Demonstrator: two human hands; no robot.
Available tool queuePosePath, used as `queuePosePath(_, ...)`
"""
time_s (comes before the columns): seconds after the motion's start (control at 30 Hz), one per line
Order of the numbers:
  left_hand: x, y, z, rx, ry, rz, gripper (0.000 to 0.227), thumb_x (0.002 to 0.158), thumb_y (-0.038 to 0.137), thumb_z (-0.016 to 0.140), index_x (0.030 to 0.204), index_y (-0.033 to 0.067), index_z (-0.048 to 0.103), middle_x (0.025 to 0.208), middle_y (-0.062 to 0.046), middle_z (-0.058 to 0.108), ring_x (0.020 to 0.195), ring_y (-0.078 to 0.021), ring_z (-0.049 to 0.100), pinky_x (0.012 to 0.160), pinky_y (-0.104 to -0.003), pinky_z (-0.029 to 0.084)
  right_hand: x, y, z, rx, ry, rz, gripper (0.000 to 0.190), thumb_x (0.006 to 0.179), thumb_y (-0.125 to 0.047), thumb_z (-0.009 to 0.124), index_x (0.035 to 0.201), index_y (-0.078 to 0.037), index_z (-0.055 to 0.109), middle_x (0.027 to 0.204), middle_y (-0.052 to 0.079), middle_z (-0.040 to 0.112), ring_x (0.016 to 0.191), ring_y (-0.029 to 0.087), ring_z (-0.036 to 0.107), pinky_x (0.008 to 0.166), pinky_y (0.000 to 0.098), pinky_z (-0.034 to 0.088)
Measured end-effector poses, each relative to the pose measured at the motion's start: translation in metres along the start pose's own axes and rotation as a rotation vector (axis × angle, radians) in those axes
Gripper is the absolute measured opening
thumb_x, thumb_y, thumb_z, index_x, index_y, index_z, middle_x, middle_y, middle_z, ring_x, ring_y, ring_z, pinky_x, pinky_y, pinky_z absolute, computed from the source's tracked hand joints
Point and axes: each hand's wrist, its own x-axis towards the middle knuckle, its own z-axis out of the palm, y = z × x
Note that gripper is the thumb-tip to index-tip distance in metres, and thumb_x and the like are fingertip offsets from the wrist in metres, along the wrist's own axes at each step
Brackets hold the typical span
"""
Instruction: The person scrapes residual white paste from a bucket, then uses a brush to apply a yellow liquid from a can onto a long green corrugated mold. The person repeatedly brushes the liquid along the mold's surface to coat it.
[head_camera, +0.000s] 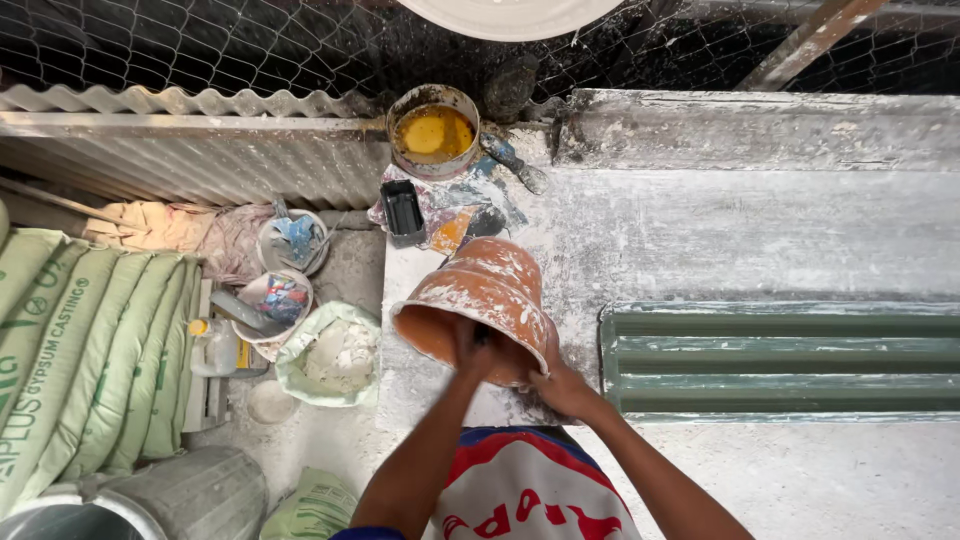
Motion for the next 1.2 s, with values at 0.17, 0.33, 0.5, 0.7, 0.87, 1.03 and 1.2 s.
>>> queuePosePath(0.17,0.009,-0.013,-0.025,-0.245,-0.194,0.199,0.026,0.086,0.013,0.071,0.112,0.0079,0.072,0.106,-0.016,0.073,0.096,-0.0306,0.071,0.081,-0.041,0.058,0.0,0.039,0.006,-0.057,0.036,0.071,0.103,0.093,-0.01,0.054,0.156,-0.02,-0.027,0.15,0.03,0.046,0.137,0.041,0.052,0.114,0.041,0.039)
queuePosePath(0.33,-0.017,-0.026,-0.064,-0.098,0.038,0.099,0.028,0.084,0.008,0.07,0.112,0.0065,0.071,0.108,-0.016,0.072,0.096,-0.0316,0.07,0.08,-0.041,0.057,0.009,0.065,0.025,-0.015,0.101,0.025,0.102,0.095,-0.011,0.054,0.156,-0.018,-0.028,0.149,0.032,0.045,0.138,0.042,0.049,0.113,0.0423,0.038)
queuePosePath(0.5,-0.056,0.008,-0.054,-0.424,-0.073,0.247,0.03,0.082,0.002,0.07,0.112,0.0051,0.07,0.109,-0.017,0.071,0.096,-0.0327,0.069,0.079,-0.041,0.057,0.013,0.091,0.031,-0.004,0.084,-0.083,0.097,0.097,-0.012,0.053,0.156,-0.018,-0.024,0.155,0.033,0.039,0.144,0.043,0.044,0.116,0.0421,0.034)
queuePosePath(0.7,-0.029,-0.03,-0.129,0.197,0.069,0.132,0.033,0.084,-0.005,0.068,0.115,0.0029,0.068,0.115,-0.019,0.068,0.096,-0.0335,0.067,0.077,-0.04,0.057,0.015,0.091,0.038,0.019,0.039,0.099,0.1,0.101,-0.024,0.054,0.154,-0.012,-0.03,0.155,0.028,0.036,0.145,0.042,0.039,0.118,0.0433,0.031)
queuePosePath(0.87,-0.081,0.031,-0.09,-0.657,0.014,0.029,0.029,0.085,0.015,0.08,0.111,0.0058,0.073,0.111,-0.015,0.073,0.095,-0.0323,0.068,0.079,-0.041,0.057,0.007,0.042,0.016,-0.438,-0.105,0.237,0.064,0.106,-0.043,0.048,0.164,-0.022,0.033,0.151,0.022,0.061,0.139,0.038,0.061,0.118,0.0434,0.048)
queuePosePath(1.03,-0.041,0.02,-0.104,-0.439,-0.32,-0.094,0.026,0.091,0.023,0.073,0.113,0.0093,0.07,0.101,-0.014,0.076,0.088,-0.0298,0.075,0.078,-0.04,0.06,-0.011,-0.011,-0.043,-0.175,-0.053,-0.013,0.096,0.097,-0.034,0.06,0.159,-0.013,-0.01,0.163,0.026,0.027,0.147,0.038,0.04,0.118,0.0452,0.035)
queuePosePath(1.2,-0.002,-0.013,-0.093,0.148,-0.132,0.262,0.029,0.08,0.015,0.073,0.109,0.0109,0.074,0.1,-0.019,0.071,0.087,-0.0394,0.068,0.074,-0.048,0.056,-0.014,0.006,-0.022,-0.125,0.005,-0.045,0.104,0.09,-0.016,0.054,0.159,-0.014,-0.025,0.159,0.033,0.031,0.146,0.042,0.037,0.119,0.0456,0.031)
